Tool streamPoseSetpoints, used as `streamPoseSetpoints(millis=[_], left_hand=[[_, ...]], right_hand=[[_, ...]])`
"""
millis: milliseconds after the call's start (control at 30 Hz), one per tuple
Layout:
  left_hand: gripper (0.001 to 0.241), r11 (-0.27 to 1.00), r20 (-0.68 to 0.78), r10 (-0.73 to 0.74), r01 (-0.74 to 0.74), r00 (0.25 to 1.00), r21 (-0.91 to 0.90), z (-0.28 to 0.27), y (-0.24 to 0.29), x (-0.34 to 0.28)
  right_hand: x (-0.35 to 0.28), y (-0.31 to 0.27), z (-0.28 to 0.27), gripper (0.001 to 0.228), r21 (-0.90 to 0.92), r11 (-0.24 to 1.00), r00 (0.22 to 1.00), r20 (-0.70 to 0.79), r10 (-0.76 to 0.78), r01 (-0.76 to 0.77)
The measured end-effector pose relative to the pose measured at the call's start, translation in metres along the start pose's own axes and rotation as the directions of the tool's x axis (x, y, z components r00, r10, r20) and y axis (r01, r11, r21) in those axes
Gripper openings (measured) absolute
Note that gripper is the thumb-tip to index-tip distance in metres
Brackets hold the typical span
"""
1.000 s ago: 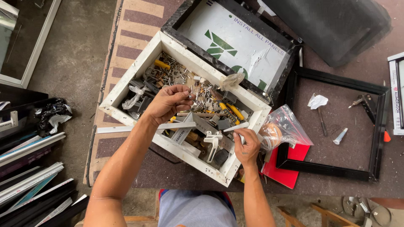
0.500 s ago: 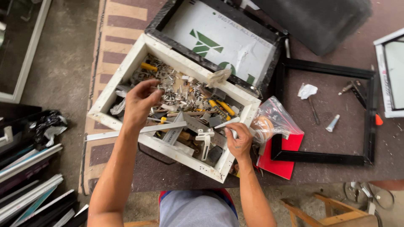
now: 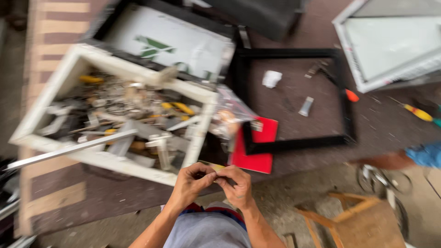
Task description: The person fits glass and aluminum panels into a black frame, using a screwdriver, a drill, and pliers to secure the components with screws and rivets. They sort through a box of hardware to find specific fasteners and then align a top frame piece, finishing by drilling holes for final assembly.
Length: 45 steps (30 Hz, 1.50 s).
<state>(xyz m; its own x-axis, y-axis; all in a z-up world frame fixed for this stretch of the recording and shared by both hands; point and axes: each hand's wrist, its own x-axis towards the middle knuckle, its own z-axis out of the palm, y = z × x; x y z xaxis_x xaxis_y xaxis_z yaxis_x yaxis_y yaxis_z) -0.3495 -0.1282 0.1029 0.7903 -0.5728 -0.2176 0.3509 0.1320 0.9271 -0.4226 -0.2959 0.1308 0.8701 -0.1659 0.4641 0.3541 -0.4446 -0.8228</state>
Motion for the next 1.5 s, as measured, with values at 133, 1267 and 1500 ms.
streamPoseSetpoints(millis=[133,1267,1500], left_hand=[[0.017,0.978,0.123,0.025,-0.050,0.992,0.202,0.109,-0.028,0.013],[0.024,0.614,0.330,0.267,-0.424,0.905,0.666,0.576,-0.083,0.294],[0.025,0.690,0.037,0.209,-0.174,0.977,0.702,0.590,-0.108,0.288]], right_hand=[[-0.054,0.022,-0.106,0.021,-0.091,0.986,0.989,-0.063,0.135,-0.141],[0.013,0.427,-0.826,0.013,-0.645,0.602,0.815,-0.579,0.016,-0.470],[0.063,0.476,-0.902,0.013,-0.857,0.483,0.972,-0.231,-0.041,-0.183]])
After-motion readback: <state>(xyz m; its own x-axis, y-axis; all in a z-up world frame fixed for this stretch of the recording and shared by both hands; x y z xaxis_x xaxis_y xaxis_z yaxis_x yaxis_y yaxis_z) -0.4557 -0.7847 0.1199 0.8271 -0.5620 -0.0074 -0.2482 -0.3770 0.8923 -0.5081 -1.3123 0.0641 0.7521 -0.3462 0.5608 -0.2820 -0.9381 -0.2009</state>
